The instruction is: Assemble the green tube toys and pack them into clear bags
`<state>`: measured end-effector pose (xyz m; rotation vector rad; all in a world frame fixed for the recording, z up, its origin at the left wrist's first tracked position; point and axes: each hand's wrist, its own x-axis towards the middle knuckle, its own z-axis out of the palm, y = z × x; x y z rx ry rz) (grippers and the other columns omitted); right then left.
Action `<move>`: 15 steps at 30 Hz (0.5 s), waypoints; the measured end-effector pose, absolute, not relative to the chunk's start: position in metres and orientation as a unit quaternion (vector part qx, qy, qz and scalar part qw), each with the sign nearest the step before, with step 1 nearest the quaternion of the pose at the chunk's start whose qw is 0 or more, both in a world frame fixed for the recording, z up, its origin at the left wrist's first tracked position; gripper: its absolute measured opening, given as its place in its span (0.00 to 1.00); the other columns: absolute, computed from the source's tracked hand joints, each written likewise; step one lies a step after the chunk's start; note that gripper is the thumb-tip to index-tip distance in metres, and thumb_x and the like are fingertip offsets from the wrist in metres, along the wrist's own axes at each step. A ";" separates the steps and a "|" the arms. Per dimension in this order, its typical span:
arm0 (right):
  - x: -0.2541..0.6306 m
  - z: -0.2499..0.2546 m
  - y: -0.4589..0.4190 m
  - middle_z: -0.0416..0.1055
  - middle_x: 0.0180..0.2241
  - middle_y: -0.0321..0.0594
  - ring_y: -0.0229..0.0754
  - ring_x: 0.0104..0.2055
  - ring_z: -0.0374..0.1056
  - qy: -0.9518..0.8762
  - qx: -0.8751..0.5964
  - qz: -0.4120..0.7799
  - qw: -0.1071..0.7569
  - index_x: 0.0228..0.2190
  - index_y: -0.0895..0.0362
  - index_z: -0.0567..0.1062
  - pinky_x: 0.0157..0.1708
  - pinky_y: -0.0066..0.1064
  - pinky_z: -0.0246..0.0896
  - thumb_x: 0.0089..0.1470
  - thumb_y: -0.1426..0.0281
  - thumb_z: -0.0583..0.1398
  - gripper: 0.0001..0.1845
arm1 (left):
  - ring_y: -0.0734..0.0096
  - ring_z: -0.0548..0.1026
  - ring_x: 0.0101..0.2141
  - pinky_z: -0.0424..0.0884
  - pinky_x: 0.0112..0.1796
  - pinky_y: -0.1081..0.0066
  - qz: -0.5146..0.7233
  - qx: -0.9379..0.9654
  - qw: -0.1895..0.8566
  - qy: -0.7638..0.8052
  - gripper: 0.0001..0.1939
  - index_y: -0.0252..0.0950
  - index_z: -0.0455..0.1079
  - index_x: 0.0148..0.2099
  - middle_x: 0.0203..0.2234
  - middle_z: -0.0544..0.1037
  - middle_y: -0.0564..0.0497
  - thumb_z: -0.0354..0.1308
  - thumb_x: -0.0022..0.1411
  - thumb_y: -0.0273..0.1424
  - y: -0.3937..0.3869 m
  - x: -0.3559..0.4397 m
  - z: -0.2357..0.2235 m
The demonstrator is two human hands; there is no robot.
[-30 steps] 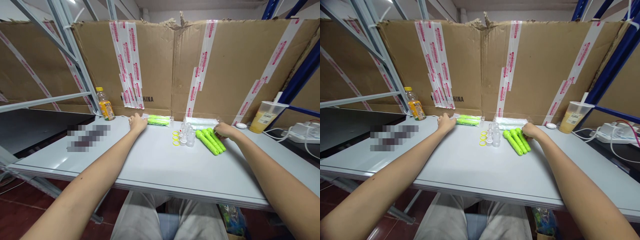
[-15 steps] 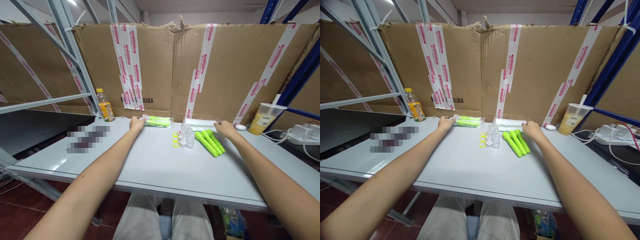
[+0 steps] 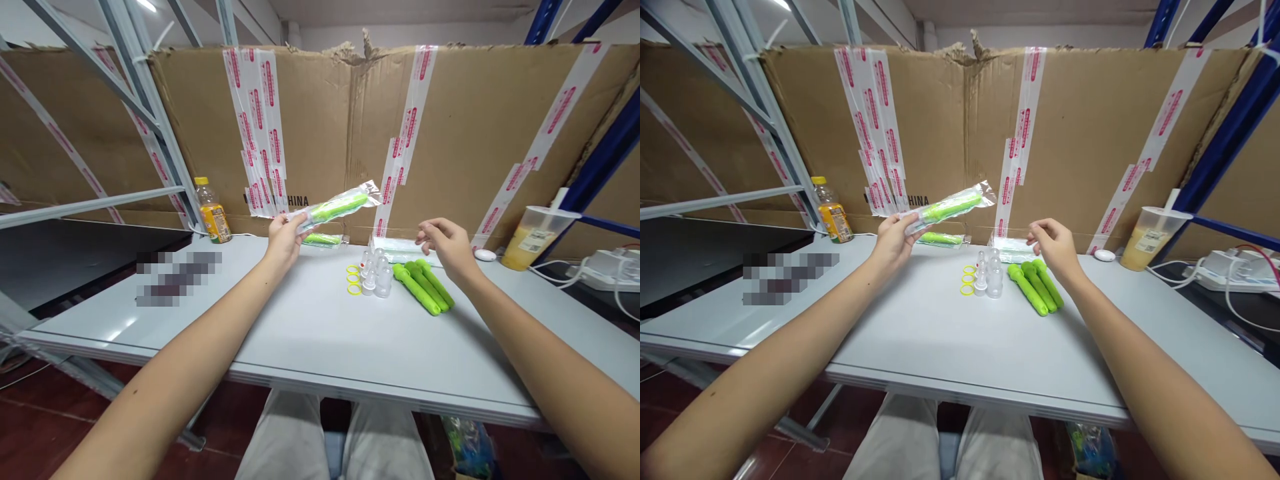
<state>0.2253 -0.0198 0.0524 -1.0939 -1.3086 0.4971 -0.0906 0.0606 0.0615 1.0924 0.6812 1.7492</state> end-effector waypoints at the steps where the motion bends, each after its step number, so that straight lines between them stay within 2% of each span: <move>1: 0.217 0.053 -0.023 0.72 0.30 0.40 0.41 0.32 0.71 -0.573 -0.435 0.280 0.636 0.36 0.56 0.73 0.26 0.29 0.63 0.51 0.55 0.64 0.18 | 0.64 0.80 0.40 0.80 0.44 0.57 0.709 0.445 0.478 0.266 0.15 0.35 0.61 0.33 0.35 0.78 0.50 0.67 0.49 0.27 0.053 -0.083 0.061; 3: 0.203 0.054 -0.029 0.74 0.35 0.41 0.43 0.35 0.74 -0.570 -0.368 0.381 0.629 0.41 0.55 0.71 0.29 0.31 0.68 0.48 0.54 0.68 0.24 | 0.65 0.80 0.39 0.79 0.45 0.55 0.687 0.462 0.502 0.253 0.16 0.35 0.61 0.34 0.33 0.77 0.51 0.67 0.49 0.27 0.037 -0.066 0.058; 5: 0.191 0.055 -0.034 0.75 0.37 0.41 0.44 0.38 0.75 -0.564 -0.331 0.433 0.620 0.39 0.54 0.71 0.32 0.32 0.71 0.47 0.54 0.69 0.24 | 0.66 0.79 0.39 0.78 0.46 0.54 0.656 0.486 0.521 0.250 0.16 0.36 0.60 0.35 0.33 0.76 0.52 0.66 0.51 0.28 0.021 -0.051 0.054; 10: 0.182 0.054 -0.038 0.75 0.36 0.36 0.43 0.37 0.75 -0.509 -0.327 0.452 0.656 0.35 0.53 0.70 0.30 0.34 0.75 0.45 0.58 0.71 0.21 | 0.69 0.77 0.35 0.78 0.41 0.58 0.589 0.531 0.545 0.273 0.12 0.38 0.59 0.35 0.31 0.72 0.55 0.61 0.52 0.28 0.002 -0.030 0.045; 12: 0.184 0.054 -0.038 0.75 0.35 0.36 0.43 0.36 0.75 -0.500 -0.336 0.446 0.662 0.35 0.53 0.70 0.31 0.34 0.77 0.45 0.59 0.70 0.19 | 0.69 0.75 0.34 0.77 0.38 0.62 0.582 0.561 0.502 0.307 0.10 0.38 0.61 0.36 0.30 0.71 0.55 0.59 0.52 0.27 0.004 -0.030 0.043; 15: 0.185 0.055 -0.038 0.75 0.35 0.36 0.43 0.36 0.75 -0.506 -0.341 0.442 0.658 0.35 0.53 0.71 0.31 0.34 0.77 0.46 0.60 0.69 0.17 | 0.68 0.73 0.36 0.73 0.39 0.67 0.578 0.636 0.377 0.347 0.10 0.39 0.64 0.37 0.33 0.71 0.53 0.57 0.50 0.25 0.010 -0.035 0.042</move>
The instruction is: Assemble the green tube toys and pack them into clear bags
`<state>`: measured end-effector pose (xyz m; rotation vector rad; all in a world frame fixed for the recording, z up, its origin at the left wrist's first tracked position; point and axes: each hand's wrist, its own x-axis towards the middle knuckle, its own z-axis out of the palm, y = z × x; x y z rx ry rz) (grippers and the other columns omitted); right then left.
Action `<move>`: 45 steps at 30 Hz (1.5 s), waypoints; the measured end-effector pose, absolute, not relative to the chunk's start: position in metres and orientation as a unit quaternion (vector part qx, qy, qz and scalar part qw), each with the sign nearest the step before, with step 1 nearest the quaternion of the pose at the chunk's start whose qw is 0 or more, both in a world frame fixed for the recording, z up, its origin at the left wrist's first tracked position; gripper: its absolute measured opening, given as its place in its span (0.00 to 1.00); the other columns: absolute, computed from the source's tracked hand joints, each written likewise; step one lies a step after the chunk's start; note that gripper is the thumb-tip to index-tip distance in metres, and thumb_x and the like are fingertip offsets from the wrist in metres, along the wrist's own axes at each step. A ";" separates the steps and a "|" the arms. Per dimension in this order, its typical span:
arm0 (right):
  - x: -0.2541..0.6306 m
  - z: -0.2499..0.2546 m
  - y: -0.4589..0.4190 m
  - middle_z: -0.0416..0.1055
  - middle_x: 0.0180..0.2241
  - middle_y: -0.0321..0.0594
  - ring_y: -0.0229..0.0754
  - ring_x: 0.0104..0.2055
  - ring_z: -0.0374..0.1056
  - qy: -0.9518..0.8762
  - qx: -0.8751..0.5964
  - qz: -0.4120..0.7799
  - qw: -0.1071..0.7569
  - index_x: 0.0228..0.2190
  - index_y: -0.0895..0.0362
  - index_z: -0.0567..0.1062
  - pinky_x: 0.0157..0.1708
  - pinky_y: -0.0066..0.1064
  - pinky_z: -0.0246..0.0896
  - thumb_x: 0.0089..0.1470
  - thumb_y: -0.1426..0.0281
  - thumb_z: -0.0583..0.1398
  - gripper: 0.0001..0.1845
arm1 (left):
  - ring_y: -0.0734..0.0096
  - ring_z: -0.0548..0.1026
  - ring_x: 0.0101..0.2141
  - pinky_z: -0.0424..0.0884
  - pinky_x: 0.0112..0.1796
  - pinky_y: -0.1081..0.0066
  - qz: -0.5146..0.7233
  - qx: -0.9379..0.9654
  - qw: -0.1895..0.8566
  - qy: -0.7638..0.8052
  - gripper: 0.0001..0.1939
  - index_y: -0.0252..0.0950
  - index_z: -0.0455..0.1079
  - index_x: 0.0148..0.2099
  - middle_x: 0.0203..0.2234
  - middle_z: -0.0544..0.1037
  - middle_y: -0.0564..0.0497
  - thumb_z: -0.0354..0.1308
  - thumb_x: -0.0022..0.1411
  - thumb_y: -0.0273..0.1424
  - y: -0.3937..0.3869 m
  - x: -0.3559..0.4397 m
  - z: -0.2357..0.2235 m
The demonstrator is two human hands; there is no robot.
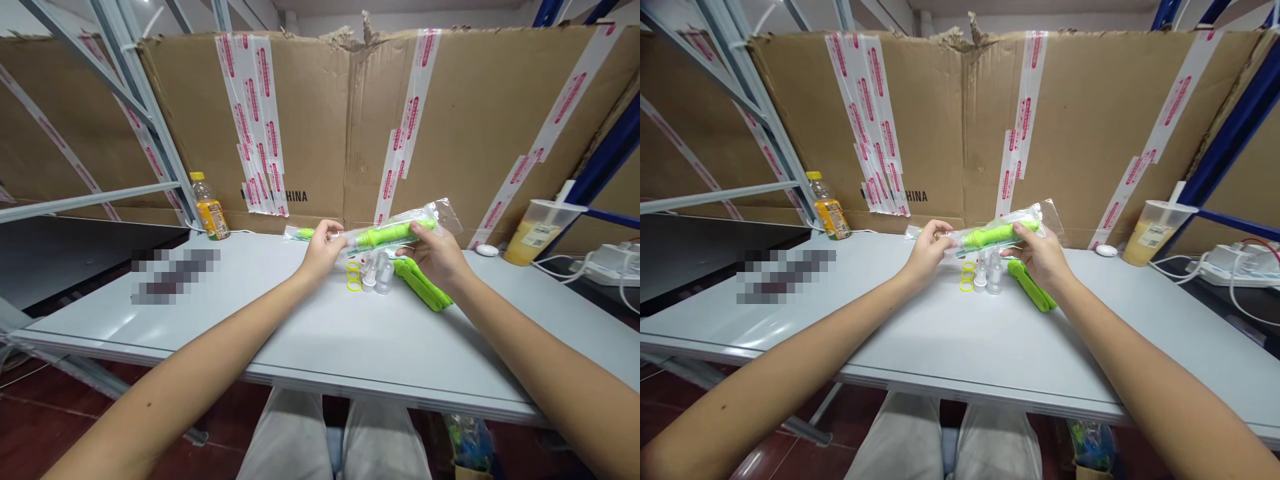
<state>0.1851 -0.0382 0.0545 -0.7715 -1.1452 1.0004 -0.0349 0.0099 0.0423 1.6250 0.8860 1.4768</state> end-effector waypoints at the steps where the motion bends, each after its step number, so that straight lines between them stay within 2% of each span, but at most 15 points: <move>1: 0.185 0.055 -0.039 0.75 0.35 0.36 0.42 0.36 0.75 -0.505 -0.342 0.441 0.658 0.34 0.53 0.71 0.31 0.33 0.77 0.46 0.61 0.69 0.17 | 0.68 0.73 0.38 0.72 0.40 0.68 0.575 0.659 0.341 0.344 0.11 0.39 0.64 0.38 0.33 0.71 0.53 0.57 0.50 0.24 0.011 -0.037 0.042; 7: 0.180 0.058 -0.043 0.75 0.34 0.36 0.44 0.36 0.75 -0.490 -0.343 0.429 0.677 0.33 0.53 0.71 0.29 0.35 0.78 0.42 0.61 0.71 0.19 | 0.67 0.72 0.40 0.69 0.42 0.68 0.547 0.753 0.180 0.317 0.10 0.38 0.67 0.37 0.35 0.73 0.51 0.54 0.51 0.23 0.008 -0.045 0.045; 11: 0.183 0.059 -0.042 0.73 0.32 0.37 0.43 0.34 0.74 -0.489 -0.350 0.407 0.688 0.33 0.54 0.71 0.27 0.34 0.77 0.45 0.61 0.70 0.16 | 0.64 0.72 0.43 0.69 0.48 0.64 0.516 0.801 0.073 0.296 0.08 0.38 0.69 0.33 0.35 0.73 0.49 0.53 0.54 0.21 0.003 -0.049 0.049; 14: 0.188 0.060 -0.039 0.72 0.30 0.36 0.41 0.31 0.72 -0.471 -0.347 0.400 0.706 0.31 0.55 0.72 0.24 0.31 0.75 0.47 0.62 0.69 0.13 | 0.64 0.72 0.43 0.68 0.50 0.63 0.497 0.824 0.036 0.271 0.06 0.38 0.69 0.33 0.37 0.71 0.48 0.54 0.56 0.22 0.003 -0.053 0.050; 18: 0.194 0.060 -0.034 0.72 0.30 0.36 0.39 0.30 0.71 -0.443 -0.346 0.405 0.721 0.30 0.56 0.73 0.22 0.28 0.74 0.48 0.65 0.68 0.10 | 0.62 0.70 0.46 0.67 0.50 0.62 0.453 0.862 -0.006 0.230 0.05 0.37 0.69 0.39 0.41 0.70 0.47 0.56 0.58 0.24 0.007 -0.056 0.047; 21: 0.199 0.060 -0.030 0.72 0.30 0.37 0.38 0.28 0.71 -0.424 -0.346 0.405 0.733 0.30 0.57 0.72 0.19 0.28 0.73 0.49 0.67 0.68 0.10 | 0.62 0.69 0.45 0.67 0.49 0.61 0.445 0.870 -0.031 0.211 0.03 0.37 0.69 0.40 0.41 0.71 0.46 0.55 0.63 0.26 0.010 -0.056 0.045; 27: 0.219 0.058 -0.019 0.73 0.28 0.37 0.38 0.25 0.72 -0.371 -0.366 0.419 0.743 0.31 0.57 0.71 0.16 0.27 0.70 0.53 0.66 0.65 0.10 | 0.64 0.70 0.42 0.68 0.45 0.62 0.472 0.855 -0.036 0.213 0.08 0.37 0.69 0.38 0.37 0.72 0.46 0.50 0.67 0.24 0.015 -0.058 0.046; 31: 0.226 0.057 -0.016 0.72 0.27 0.34 0.36 0.24 0.70 -0.336 -0.365 0.442 0.747 0.32 0.56 0.71 0.17 0.25 0.71 0.55 0.68 0.63 0.06 | 0.63 0.69 0.44 0.67 0.47 0.61 0.454 0.861 -0.035 0.227 0.06 0.36 0.71 0.37 0.39 0.73 0.47 0.55 0.66 0.30 0.013 -0.059 0.045; 33: 0.225 0.057 -0.016 0.71 0.27 0.33 0.35 0.24 0.69 -0.329 -0.367 0.459 0.739 0.31 0.56 0.71 0.18 0.25 0.71 0.56 0.69 0.62 0.04 | 0.63 0.70 0.43 0.67 0.47 0.61 0.456 0.856 -0.024 0.242 0.09 0.36 0.71 0.33 0.38 0.73 0.47 0.59 0.65 0.34 0.012 -0.057 0.043; 36: 0.219 0.056 -0.019 0.72 0.29 0.35 0.36 0.27 0.71 -0.340 -0.361 0.479 0.724 0.32 0.57 0.72 0.21 0.26 0.73 0.57 0.69 0.61 0.04 | 0.65 0.70 0.41 0.68 0.46 0.62 0.476 0.842 -0.010 0.254 0.10 0.36 0.69 0.29 0.35 0.73 0.49 0.63 0.61 0.33 0.010 -0.052 0.039; 40: 0.211 0.057 -0.023 0.74 0.32 0.37 0.38 0.30 0.72 -0.348 -0.348 0.486 0.722 0.33 0.56 0.72 0.25 0.28 0.75 0.58 0.69 0.61 0.04 | 0.64 0.72 0.43 0.68 0.49 0.60 0.513 0.818 0.020 0.259 0.03 0.37 0.76 0.33 0.38 0.73 0.49 0.66 0.58 0.30 0.008 -0.048 0.039; 45: 0.205 0.060 -0.028 0.75 0.33 0.38 0.37 0.32 0.73 -0.329 -0.331 0.508 0.724 0.34 0.56 0.73 0.27 0.26 0.76 0.61 0.69 0.59 0.04 | 0.62 0.74 0.48 0.68 0.53 0.58 0.551 0.771 0.143 0.285 0.09 0.39 0.81 0.39 0.45 0.75 0.46 0.69 0.55 0.35 0.005 -0.045 0.044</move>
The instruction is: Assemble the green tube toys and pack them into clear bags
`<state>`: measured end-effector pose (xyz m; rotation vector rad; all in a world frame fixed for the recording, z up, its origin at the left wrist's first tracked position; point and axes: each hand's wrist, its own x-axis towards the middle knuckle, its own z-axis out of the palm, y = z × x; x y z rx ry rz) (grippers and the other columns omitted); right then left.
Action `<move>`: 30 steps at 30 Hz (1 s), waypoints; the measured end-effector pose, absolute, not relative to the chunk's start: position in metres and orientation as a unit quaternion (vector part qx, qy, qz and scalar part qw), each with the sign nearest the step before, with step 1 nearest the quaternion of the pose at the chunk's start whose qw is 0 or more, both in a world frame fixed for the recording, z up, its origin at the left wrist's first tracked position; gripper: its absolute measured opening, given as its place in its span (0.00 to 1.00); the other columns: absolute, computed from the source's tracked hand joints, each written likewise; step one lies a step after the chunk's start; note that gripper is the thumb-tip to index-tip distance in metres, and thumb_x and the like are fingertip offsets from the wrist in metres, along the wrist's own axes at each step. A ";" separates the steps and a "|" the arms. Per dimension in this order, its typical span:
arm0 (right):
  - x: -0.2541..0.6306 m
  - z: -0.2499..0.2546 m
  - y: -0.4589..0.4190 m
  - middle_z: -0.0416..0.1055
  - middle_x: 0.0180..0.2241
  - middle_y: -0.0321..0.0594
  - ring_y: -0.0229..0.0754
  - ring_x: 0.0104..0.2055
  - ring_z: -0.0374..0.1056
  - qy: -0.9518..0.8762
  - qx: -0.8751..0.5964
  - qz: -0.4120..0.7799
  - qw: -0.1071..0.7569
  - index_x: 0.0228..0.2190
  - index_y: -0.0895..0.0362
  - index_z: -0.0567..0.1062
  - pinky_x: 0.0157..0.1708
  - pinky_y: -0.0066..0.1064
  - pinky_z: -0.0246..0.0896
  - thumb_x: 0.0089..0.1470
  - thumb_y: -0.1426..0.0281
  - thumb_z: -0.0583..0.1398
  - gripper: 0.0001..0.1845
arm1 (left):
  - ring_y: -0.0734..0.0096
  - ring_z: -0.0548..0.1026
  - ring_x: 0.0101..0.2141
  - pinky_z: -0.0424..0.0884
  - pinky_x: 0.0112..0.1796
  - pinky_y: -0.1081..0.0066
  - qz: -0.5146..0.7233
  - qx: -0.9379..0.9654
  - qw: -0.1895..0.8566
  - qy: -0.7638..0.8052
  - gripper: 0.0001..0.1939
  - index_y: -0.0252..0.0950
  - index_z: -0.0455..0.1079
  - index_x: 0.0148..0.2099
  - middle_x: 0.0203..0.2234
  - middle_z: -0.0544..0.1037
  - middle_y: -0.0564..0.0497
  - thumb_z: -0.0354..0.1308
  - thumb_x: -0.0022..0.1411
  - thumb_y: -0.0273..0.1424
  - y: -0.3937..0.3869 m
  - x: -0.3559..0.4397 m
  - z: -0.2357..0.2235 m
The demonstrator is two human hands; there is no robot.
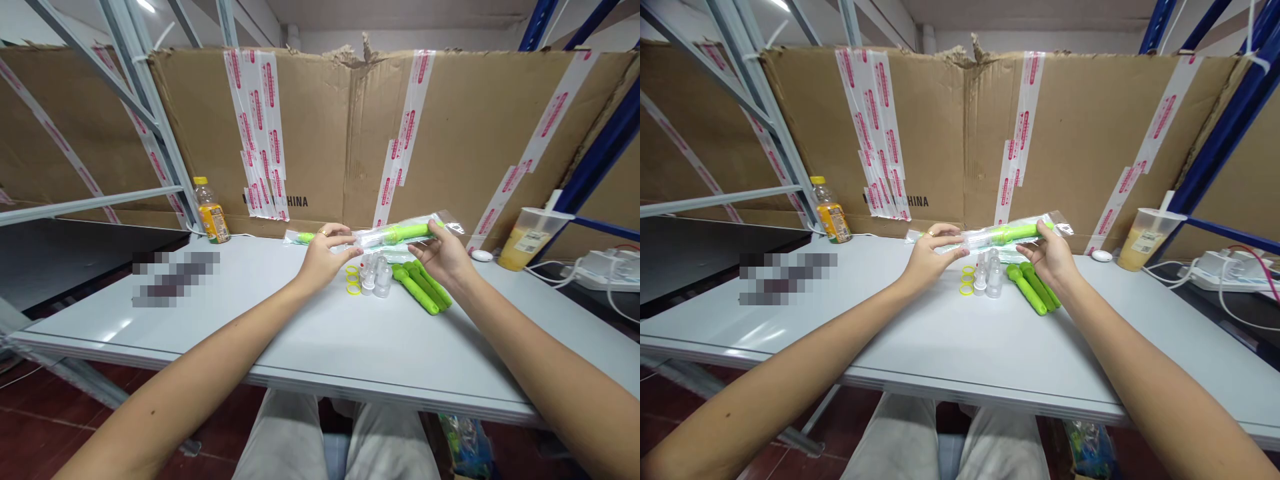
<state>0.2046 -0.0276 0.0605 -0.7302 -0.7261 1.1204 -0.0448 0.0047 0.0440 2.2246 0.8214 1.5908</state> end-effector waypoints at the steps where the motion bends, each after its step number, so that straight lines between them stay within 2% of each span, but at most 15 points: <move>1: 0.204 0.061 -0.029 0.75 0.34 0.38 0.37 0.32 0.73 -0.332 -0.324 0.515 0.721 0.34 0.56 0.73 0.27 0.27 0.76 0.61 0.70 0.59 0.04 | 0.62 0.74 0.48 0.68 0.53 0.58 0.555 0.760 0.167 0.293 0.10 0.39 0.81 0.40 0.46 0.76 0.46 0.70 0.54 0.36 0.004 -0.045 0.045; 7: 0.196 0.063 -0.034 0.77 0.36 0.39 0.38 0.34 0.76 -0.354 -0.311 0.538 0.699 0.36 0.57 0.74 0.28 0.26 0.77 0.62 0.71 0.59 0.04 | 0.59 0.74 0.50 0.69 0.50 0.59 0.554 0.727 0.251 0.318 0.14 0.39 0.82 0.40 0.47 0.78 0.43 0.71 0.52 0.38 0.008 -0.049 0.052; 12: 0.200 0.062 -0.025 0.78 0.38 0.43 0.40 0.34 0.77 -0.341 -0.313 0.537 0.705 0.37 0.59 0.73 0.26 0.27 0.77 0.67 0.67 0.53 0.11 | 0.61 0.76 0.45 0.72 0.47 0.62 0.591 0.683 0.307 0.300 0.14 0.36 0.80 0.36 0.46 0.79 0.43 0.71 0.50 0.39 0.022 -0.055 0.055; 15: 0.216 0.060 -0.013 0.77 0.37 0.40 0.37 0.34 0.76 -0.279 -0.324 0.513 0.744 0.37 0.58 0.71 0.26 0.26 0.77 0.69 0.70 0.50 0.11 | 0.64 0.80 0.39 0.75 0.46 0.62 0.635 0.603 0.393 0.281 0.14 0.33 0.77 0.39 0.37 0.81 0.45 0.68 0.54 0.37 0.037 -0.064 0.058; 18: 0.239 0.055 -0.002 0.76 0.36 0.36 0.34 0.35 0.76 -0.212 -0.342 0.478 0.781 0.36 0.56 0.68 0.29 0.27 0.78 0.69 0.73 0.49 0.10 | 0.61 0.82 0.34 0.78 0.42 0.59 0.675 0.499 0.468 0.276 0.08 0.32 0.68 0.38 0.32 0.81 0.45 0.61 0.61 0.32 0.051 -0.078 0.060; 20: 0.254 0.051 0.005 0.74 0.36 0.36 0.36 0.36 0.76 -0.179 -0.356 0.469 0.788 0.35 0.55 0.66 0.30 0.28 0.79 0.69 0.71 0.50 0.09 | 0.59 0.83 0.32 0.79 0.41 0.58 0.709 0.437 0.473 0.286 0.05 0.33 0.62 0.37 0.28 0.79 0.46 0.57 0.64 0.27 0.060 -0.088 0.061; 23: 0.271 0.043 0.012 0.73 0.38 0.37 0.35 0.38 0.75 -0.159 -0.372 0.464 0.788 0.34 0.55 0.65 0.32 0.29 0.79 0.70 0.68 0.48 0.11 | 0.59 0.84 0.32 0.79 0.43 0.58 0.739 0.391 0.462 0.296 0.05 0.34 0.59 0.37 0.26 0.78 0.46 0.52 0.66 0.23 0.071 -0.100 0.058; 27: 0.280 0.035 0.025 0.72 0.41 0.37 0.35 0.41 0.74 -0.177 -0.362 0.483 0.777 0.36 0.54 0.66 0.38 0.33 0.79 0.70 0.66 0.48 0.11 | 0.60 0.84 0.33 0.79 0.44 0.59 0.745 0.374 0.464 0.300 0.06 0.35 0.57 0.37 0.27 0.78 0.46 0.50 0.68 0.23 0.078 -0.104 0.053; 30: 0.277 0.033 0.033 0.71 0.43 0.41 0.37 0.44 0.74 -0.192 -0.356 0.506 0.761 0.38 0.54 0.66 0.38 0.34 0.80 0.70 0.65 0.47 0.10 | 0.62 0.84 0.34 0.79 0.44 0.59 0.738 0.376 0.476 0.296 0.06 0.36 0.57 0.37 0.27 0.78 0.47 0.50 0.68 0.23 0.077 -0.100 0.052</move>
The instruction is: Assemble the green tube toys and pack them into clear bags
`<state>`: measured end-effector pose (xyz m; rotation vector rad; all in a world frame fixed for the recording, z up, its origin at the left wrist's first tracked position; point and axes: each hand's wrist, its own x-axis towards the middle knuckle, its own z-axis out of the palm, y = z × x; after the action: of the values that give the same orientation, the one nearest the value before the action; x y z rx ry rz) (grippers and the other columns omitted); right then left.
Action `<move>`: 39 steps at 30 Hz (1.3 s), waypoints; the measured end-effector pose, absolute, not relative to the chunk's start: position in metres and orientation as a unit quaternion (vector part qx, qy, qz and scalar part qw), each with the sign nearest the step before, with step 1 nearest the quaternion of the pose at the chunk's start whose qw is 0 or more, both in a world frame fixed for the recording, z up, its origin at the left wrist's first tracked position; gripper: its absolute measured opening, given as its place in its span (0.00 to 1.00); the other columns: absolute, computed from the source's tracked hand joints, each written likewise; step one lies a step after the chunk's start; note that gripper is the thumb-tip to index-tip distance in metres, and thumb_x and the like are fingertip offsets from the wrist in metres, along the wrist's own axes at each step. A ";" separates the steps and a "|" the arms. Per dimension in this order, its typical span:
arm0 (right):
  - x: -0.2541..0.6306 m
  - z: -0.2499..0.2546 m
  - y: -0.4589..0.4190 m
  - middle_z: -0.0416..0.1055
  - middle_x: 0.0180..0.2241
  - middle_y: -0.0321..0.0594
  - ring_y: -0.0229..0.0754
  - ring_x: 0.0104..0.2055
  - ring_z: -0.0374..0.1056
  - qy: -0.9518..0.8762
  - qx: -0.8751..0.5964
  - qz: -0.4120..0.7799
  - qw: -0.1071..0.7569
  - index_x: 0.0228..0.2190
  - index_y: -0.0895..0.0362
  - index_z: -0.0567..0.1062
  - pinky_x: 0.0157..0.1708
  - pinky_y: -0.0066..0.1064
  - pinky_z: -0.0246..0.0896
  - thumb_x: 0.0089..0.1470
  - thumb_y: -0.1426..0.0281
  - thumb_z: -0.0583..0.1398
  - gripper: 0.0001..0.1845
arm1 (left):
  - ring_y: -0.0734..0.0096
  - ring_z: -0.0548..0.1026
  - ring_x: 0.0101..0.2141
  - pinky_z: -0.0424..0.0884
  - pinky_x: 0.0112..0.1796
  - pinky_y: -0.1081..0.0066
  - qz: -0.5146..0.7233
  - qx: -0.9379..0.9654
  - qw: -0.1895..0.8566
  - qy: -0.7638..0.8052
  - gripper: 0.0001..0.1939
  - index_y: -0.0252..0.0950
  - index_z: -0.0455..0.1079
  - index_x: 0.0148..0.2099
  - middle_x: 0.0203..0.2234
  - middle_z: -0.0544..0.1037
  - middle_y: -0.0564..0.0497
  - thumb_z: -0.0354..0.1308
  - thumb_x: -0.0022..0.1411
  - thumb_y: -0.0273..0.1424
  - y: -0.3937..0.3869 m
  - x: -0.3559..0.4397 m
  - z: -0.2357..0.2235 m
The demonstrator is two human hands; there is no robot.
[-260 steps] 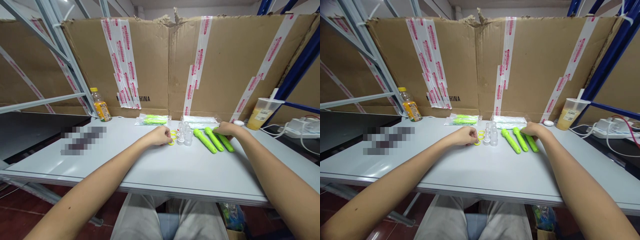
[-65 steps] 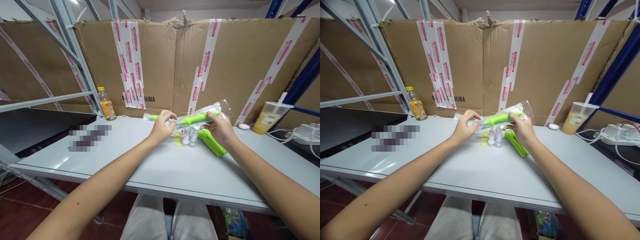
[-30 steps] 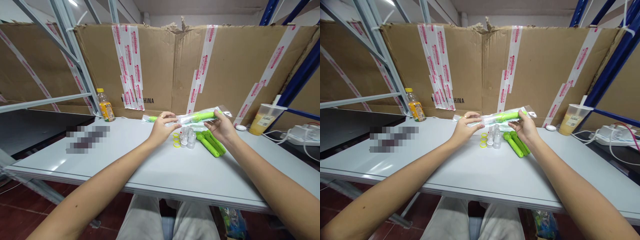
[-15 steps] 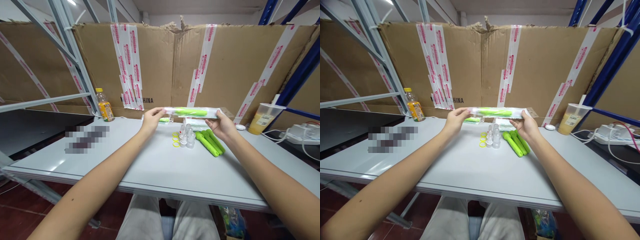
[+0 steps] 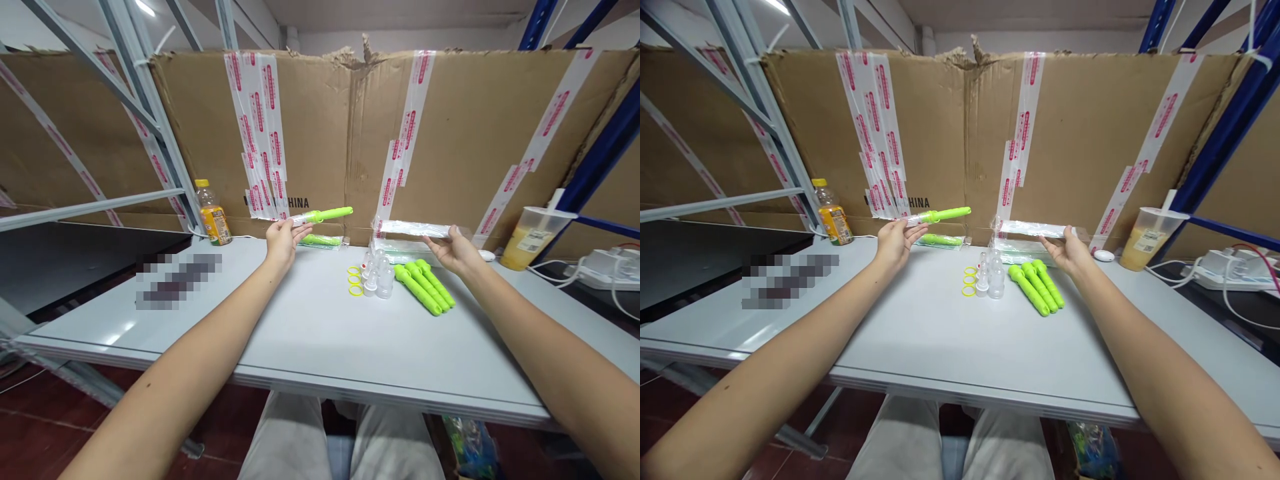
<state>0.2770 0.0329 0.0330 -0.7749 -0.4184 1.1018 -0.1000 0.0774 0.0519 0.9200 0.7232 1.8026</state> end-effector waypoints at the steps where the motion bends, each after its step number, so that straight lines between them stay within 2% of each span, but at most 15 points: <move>1: 0.275 0.033 0.035 0.71 0.44 0.43 0.39 0.45 0.74 -0.198 -0.355 0.516 0.754 0.39 0.55 0.65 0.37 0.34 0.80 0.70 0.65 0.48 0.10 | 0.62 0.84 0.34 0.79 0.45 0.59 0.736 0.379 0.479 0.293 0.06 0.36 0.57 0.37 0.27 0.78 0.48 0.51 0.68 0.23 0.076 -0.098 0.052; 4: 0.270 0.034 0.036 0.67 0.49 0.51 0.43 0.47 0.74 -0.213 -0.364 0.543 0.726 0.44 0.58 0.65 0.35 0.33 0.80 0.68 0.65 0.51 0.09 | 0.62 0.84 0.34 0.79 0.45 0.58 0.730 0.391 0.481 0.287 0.06 0.36 0.57 0.38 0.26 0.77 0.49 0.50 0.68 0.22 0.074 -0.095 0.051; 8: 0.270 0.037 0.033 0.65 0.53 0.59 0.46 0.46 0.76 -0.227 -0.405 0.544 0.698 0.49 0.61 0.63 0.33 0.33 0.80 0.62 0.77 0.54 0.13 | 0.62 0.84 0.33 0.78 0.45 0.57 0.725 0.397 0.484 0.286 0.06 0.36 0.57 0.39 0.27 0.78 0.48 0.52 0.67 0.23 0.074 -0.094 0.050; 12: 0.274 0.036 0.030 0.67 0.51 0.63 0.50 0.45 0.78 -0.246 -0.442 0.530 0.681 0.50 0.63 0.62 0.31 0.33 0.80 0.56 0.84 0.54 0.19 | 0.61 0.84 0.33 0.78 0.45 0.57 0.725 0.399 0.486 0.281 0.07 0.36 0.56 0.38 0.26 0.77 0.49 0.52 0.66 0.22 0.075 -0.093 0.049; 16: 0.274 0.036 0.026 0.72 0.47 0.63 0.51 0.42 0.79 -0.269 -0.456 0.532 0.661 0.45 0.62 0.63 0.31 0.33 0.79 0.55 0.85 0.55 0.16 | 0.61 0.83 0.31 0.78 0.44 0.58 0.720 0.409 0.485 0.282 0.07 0.36 0.56 0.38 0.26 0.78 0.48 0.52 0.66 0.22 0.071 -0.090 0.050; 19: 0.271 0.036 0.022 0.76 0.39 0.56 0.46 0.34 0.79 -0.291 -0.489 0.544 0.617 0.40 0.60 0.66 0.25 0.30 0.77 0.56 0.84 0.55 0.12 | 0.61 0.83 0.31 0.78 0.43 0.58 0.715 0.417 0.486 0.281 0.06 0.36 0.57 0.38 0.26 0.78 0.47 0.52 0.66 0.22 0.068 -0.088 0.051; 22: 0.268 0.037 0.017 0.77 0.29 0.51 0.38 0.22 0.73 -0.355 -0.523 0.517 0.578 0.35 0.62 0.70 0.15 0.23 0.68 0.54 0.83 0.57 0.08 | 0.60 0.84 0.32 0.78 0.44 0.57 0.711 0.424 0.487 0.279 0.06 0.36 0.57 0.39 0.26 0.78 0.48 0.53 0.66 0.23 0.066 -0.086 0.052; 25: 0.265 0.039 0.013 0.73 0.21 0.44 0.33 0.15 0.64 -0.401 -0.520 0.467 0.592 0.31 0.63 0.73 0.09 0.20 0.56 0.49 0.82 0.61 0.05 | 0.59 0.84 0.33 0.78 0.44 0.57 0.709 0.425 0.493 0.272 0.08 0.36 0.57 0.39 0.26 0.78 0.49 0.56 0.65 0.24 0.063 -0.084 0.054; 27: 0.263 0.043 0.008 0.70 0.19 0.38 0.32 0.14 0.61 -0.409 -0.505 0.440 0.619 0.30 0.61 0.73 0.09 0.19 0.54 0.48 0.79 0.63 0.05 | 0.58 0.84 0.33 0.78 0.45 0.56 0.707 0.433 0.496 0.257 0.08 0.36 0.58 0.39 0.26 0.78 0.49 0.56 0.65 0.25 0.058 -0.081 0.057; 30: 0.255 0.050 -0.001 0.69 0.21 0.36 0.33 0.17 0.63 -0.443 -0.468 0.432 0.631 0.32 0.60 0.73 0.11 0.20 0.53 0.49 0.71 0.65 0.08 | 0.58 0.84 0.33 0.77 0.46 0.54 0.692 0.456 0.509 0.231 0.07 0.36 0.58 0.39 0.27 0.79 0.47 0.55 0.65 0.24 0.046 -0.074 0.062; 32: 0.246 0.053 -0.009 0.72 0.25 0.38 0.36 0.20 0.66 -0.482 -0.429 0.462 0.609 0.36 0.59 0.73 0.11 0.21 0.53 0.51 0.64 0.66 0.14 | 0.58 0.84 0.34 0.77 0.46 0.55 0.671 0.475 0.528 0.214 0.08 0.36 0.58 0.38 0.27 0.79 0.47 0.56 0.64 0.25 0.034 -0.068 0.066; 34: 0.235 0.056 -0.017 0.75 0.32 0.43 0.39 0.26 0.71 -0.519 -0.387 0.507 0.570 0.40 0.57 0.73 0.13 0.23 0.57 0.52 0.59 0.66 0.18 | 0.58 0.84 0.36 0.77 0.47 0.55 0.638 0.494 0.555 0.201 0.09 0.36 0.58 0.38 0.28 0.80 0.48 0.58 0.64 0.25 0.022 -0.061 0.068; 36: 0.226 0.057 -0.025 0.77 0.37 0.46 0.42 0.31 0.74 -0.534 -0.355 0.541 0.544 0.39 0.56 0.71 0.15 0.24 0.61 0.54 0.56 0.65 0.18 | 0.57 0.84 0.37 0.78 0.47 0.56 0.594 0.516 0.588 0.189 0.08 0.36 0.60 0.39 0.30 0.80 0.47 0.59 0.63 0.26 0.012 -0.057 0.069; 39: 0.218 0.059 -0.034 0.77 0.35 0.47 0.42 0.29 0.74 -0.558 -0.338 0.585 0.482 0.37 0.58 0.71 0.16 0.25 0.63 0.53 0.57 0.65 0.18 | 0.56 0.83 0.38 0.78 0.47 0.56 0.523 0.551 0.624 0.183 0.08 0.35 0.63 0.40 0.33 0.81 0.42 0.61 0.62 0.28 0.002 -0.053 0.068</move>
<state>0.2178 -0.0336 0.0589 -0.8242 -1.3600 1.4261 -0.0534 0.0021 0.0679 1.2648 0.4203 1.1994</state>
